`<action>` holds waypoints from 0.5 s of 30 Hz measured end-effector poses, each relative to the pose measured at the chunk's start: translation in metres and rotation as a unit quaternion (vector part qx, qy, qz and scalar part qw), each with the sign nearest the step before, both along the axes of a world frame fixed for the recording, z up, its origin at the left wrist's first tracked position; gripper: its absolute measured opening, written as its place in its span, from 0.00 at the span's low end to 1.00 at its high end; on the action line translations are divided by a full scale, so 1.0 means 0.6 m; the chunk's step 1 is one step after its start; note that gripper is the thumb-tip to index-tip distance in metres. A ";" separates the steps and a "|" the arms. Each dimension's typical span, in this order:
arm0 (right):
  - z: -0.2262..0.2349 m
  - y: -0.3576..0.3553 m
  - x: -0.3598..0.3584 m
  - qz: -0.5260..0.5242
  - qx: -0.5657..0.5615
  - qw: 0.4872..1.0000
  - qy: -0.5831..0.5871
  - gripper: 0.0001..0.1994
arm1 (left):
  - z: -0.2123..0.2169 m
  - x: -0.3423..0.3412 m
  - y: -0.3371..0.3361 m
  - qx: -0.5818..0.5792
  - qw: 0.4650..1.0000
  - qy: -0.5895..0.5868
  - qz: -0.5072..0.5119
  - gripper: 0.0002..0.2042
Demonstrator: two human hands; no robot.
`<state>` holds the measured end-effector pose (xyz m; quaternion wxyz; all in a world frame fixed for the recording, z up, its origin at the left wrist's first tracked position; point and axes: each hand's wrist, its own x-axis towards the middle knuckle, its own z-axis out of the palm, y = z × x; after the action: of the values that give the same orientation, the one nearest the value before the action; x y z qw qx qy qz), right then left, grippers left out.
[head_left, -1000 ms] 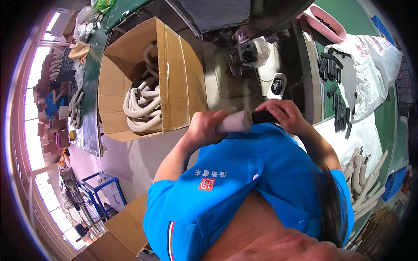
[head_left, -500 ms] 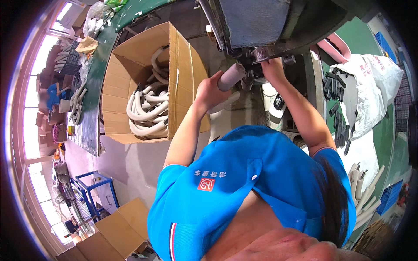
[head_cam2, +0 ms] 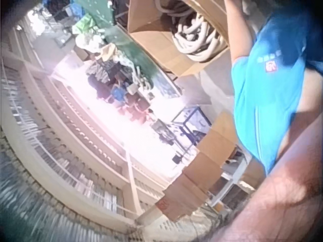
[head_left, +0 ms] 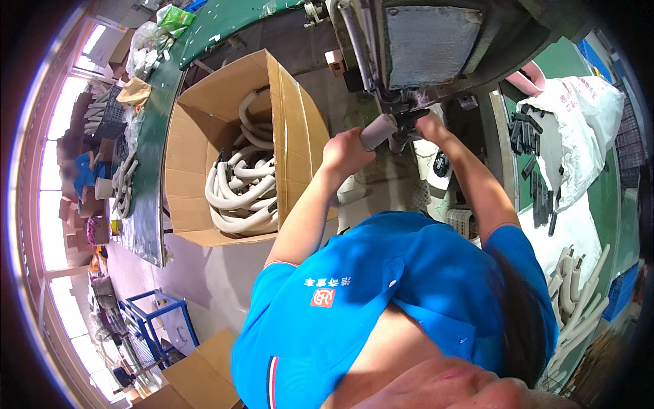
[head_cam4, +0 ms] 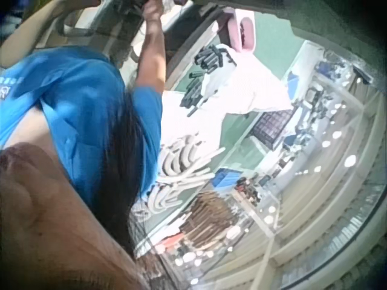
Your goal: The person repeatedly picks up a gray cable and a black connector, inserts the connector into the cable end, and places the assembled unit into a cardboard box. The process is repeated multiple times.
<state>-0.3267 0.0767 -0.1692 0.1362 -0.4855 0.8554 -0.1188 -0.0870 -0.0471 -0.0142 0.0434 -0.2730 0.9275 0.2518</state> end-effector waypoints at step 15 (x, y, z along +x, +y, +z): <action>-0.148 -0.051 -0.036 -0.192 -0.023 0.979 -0.061 0.17 | 0.002 0.003 -0.015 -0.001 1.000 0.001 -0.031 0.23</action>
<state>-0.3481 0.0464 -0.2578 0.1519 -0.3073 0.9196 -0.1917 -0.0854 -0.0562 -0.0130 0.0500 -0.2442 0.9357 0.2495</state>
